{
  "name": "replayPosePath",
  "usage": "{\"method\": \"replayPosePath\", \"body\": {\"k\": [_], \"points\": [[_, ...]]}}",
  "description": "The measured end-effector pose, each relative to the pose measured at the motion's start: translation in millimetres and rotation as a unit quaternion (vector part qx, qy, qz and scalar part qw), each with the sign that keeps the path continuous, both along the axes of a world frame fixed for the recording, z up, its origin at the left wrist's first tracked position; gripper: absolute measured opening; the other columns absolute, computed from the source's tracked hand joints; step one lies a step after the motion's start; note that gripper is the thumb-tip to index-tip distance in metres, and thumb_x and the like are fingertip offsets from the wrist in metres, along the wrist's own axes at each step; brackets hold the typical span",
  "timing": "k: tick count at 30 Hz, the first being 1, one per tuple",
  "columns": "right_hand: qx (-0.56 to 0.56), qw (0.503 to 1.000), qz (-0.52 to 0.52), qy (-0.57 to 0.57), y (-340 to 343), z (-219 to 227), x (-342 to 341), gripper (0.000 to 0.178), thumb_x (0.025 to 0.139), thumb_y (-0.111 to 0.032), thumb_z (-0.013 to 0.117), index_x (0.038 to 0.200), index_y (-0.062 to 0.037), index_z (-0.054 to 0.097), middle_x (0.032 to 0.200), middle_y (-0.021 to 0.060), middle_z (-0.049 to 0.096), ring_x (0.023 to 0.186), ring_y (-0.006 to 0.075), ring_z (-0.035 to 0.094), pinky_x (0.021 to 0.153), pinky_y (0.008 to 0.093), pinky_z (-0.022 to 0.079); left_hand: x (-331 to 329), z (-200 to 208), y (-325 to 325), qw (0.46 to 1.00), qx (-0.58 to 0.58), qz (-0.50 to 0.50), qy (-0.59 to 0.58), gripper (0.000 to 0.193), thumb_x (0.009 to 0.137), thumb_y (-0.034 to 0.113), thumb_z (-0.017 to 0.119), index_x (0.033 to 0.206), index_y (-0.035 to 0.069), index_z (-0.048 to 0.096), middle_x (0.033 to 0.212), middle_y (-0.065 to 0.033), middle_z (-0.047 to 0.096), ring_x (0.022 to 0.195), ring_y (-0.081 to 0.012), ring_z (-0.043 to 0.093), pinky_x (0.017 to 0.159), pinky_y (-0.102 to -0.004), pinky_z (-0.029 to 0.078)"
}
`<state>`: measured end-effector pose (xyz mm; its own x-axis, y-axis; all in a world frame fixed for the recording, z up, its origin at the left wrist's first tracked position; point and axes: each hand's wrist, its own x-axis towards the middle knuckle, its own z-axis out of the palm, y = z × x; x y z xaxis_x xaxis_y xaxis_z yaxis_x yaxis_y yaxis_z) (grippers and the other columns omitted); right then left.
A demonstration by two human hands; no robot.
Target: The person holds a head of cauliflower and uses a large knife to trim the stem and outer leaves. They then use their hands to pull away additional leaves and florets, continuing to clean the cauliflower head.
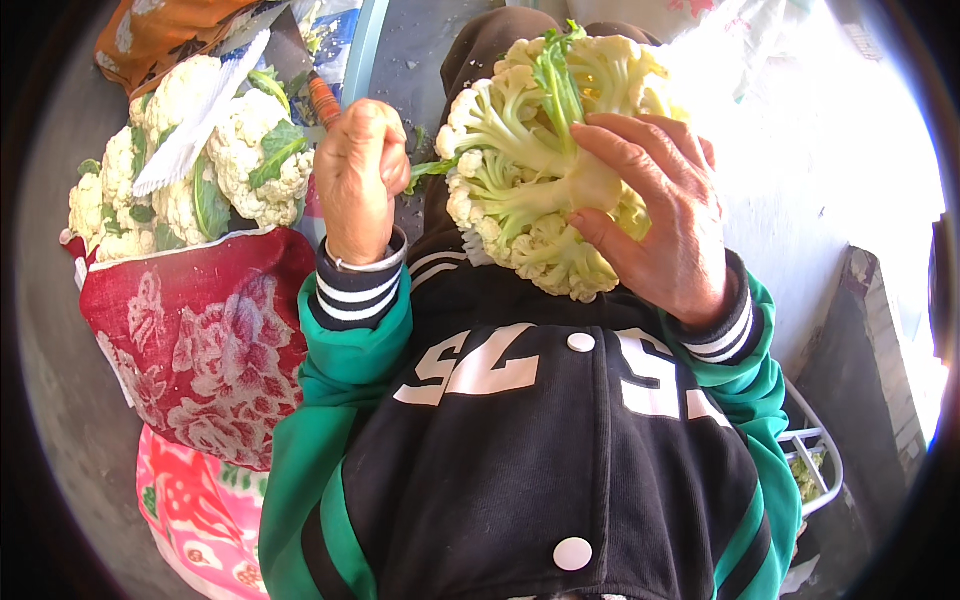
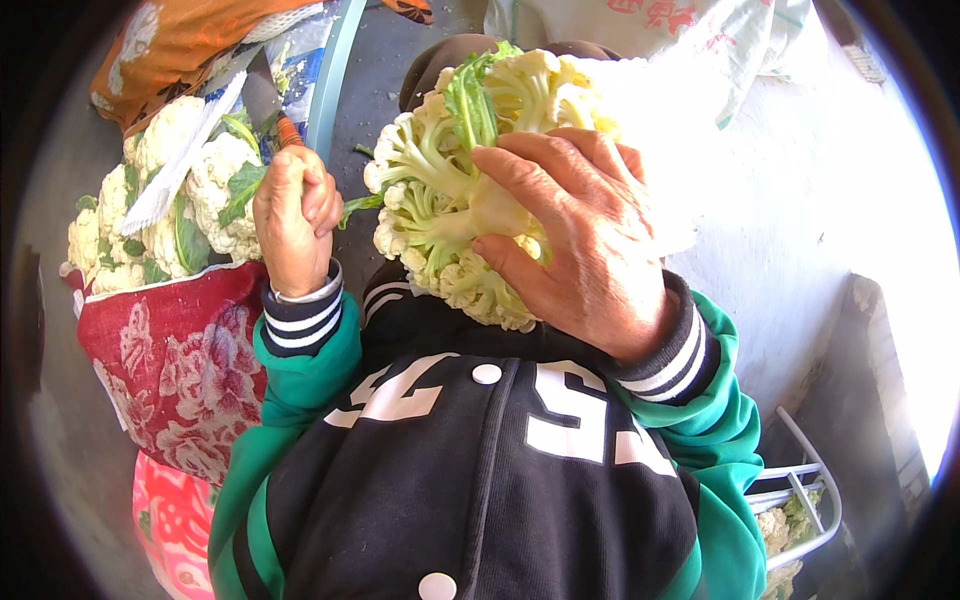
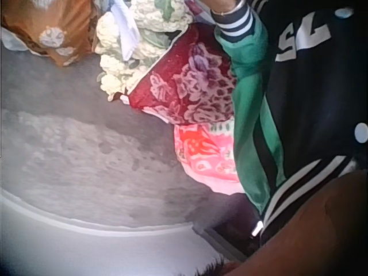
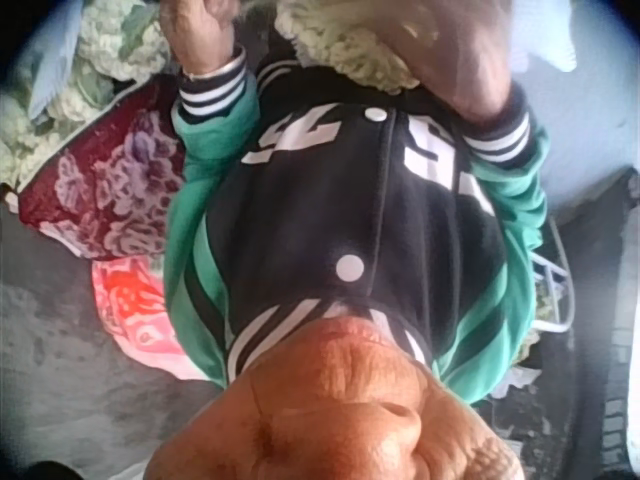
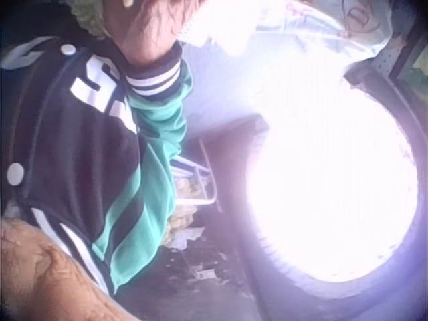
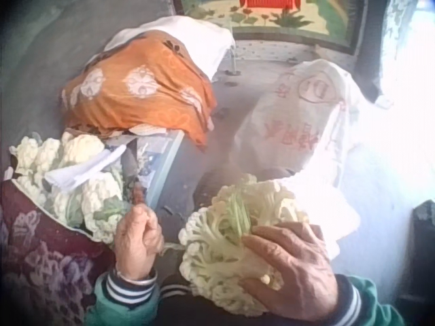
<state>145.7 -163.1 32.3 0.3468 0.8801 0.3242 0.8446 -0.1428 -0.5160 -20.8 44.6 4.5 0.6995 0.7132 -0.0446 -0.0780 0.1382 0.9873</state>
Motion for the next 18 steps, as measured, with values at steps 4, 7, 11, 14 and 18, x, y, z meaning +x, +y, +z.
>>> {"method": "replayPosePath", "body": {"k": [4,7,11,14,18], "points": [[-0.014,1.0,-0.008,0.0,-0.1,3.7,-2.0,0.062,0.06,-0.018,0.088,0.117,-0.0089,0.068,0.122,0.0088,0.068,0.113,0.0316,0.06,0.098,0.0441,0.043,7.1,-17.3,15.1,0.988,-0.137,0.051,-0.051,0.036,0.108,0.037,0.048,0.087,0.009,0.054,0.057,0.0059,0.034,0.044,-0.0051,0.027,0.042,-0.0225,0.024],[0.005,0.999,-0.025,-0.038,2.7,3.2,-6.1,0.052,0.063,-0.023,0.086,0.11,-0.0086,0.068,0.111,0.0075,0.069,0.104,0.0288,0.062,0.093,0.0411,0.043,9.6,-22.9,12.4,0.984,-0.154,0.064,-0.054,0.038,0.11,0.042,0.042,0.09,0.011,0.051,0.059,0.0063,0.032,0.046,-0.0049,0.025,0.039,-0.023,0.02],[0.041,0.995,-0.069,-0.054,2.6,-0.6,-8.4,0.04,0.062,-0.016,0.081,0.1,-0.0092,0.069,0.101,0.0054,0.071,0.098,0.0264,0.065,0.09,0.04,0.045,9.1,-5.5,6.4,0.979,-0.156,0.056,-0.121,0.041,0.111,0.044,0.037,0.089,0.011,0.05,0.06,0.0055,0.031,0.045,-0.0053,0.022,0.04,-0.0229,0.021],[0.036,0.994,-0.093,-0.036,-2.1,0.9,-9.8,0.038,0.064,-0.016,0.081,0.1,-0.0096,0.069,0.102,0.0052,0.071,0.098,0.0259,0.065,0.091,0.0398,0.045,6.6,7.7,-0.6,0.975,-0.148,0.026,-0.164,0.041,0.111,0.042,0.037,0.088,0.011,0.049,0.059,0.0052,0.031,0.046,-0.0058,0.022,0.041,-0.0231,0.021],[0.06,0.992,-0.109,-0.024,-7.0,-1.5,-5.8,0.041,0.063,-0.014,0.081,0.102,-0.0097,0.07,0.103,0.0057,0.073,0.095,0.0263,0.066,0.087,0.0385,0.048,1.4,19.5,-8.0,0.974,-0.115,0.011,-0.194,0.04,0.111,0.039,0.036,0.087,0.011,0.048,0.059,0.0049,0.031,0.046,-0.0061,0.022,0.041,-0.0236,0.022]]}}
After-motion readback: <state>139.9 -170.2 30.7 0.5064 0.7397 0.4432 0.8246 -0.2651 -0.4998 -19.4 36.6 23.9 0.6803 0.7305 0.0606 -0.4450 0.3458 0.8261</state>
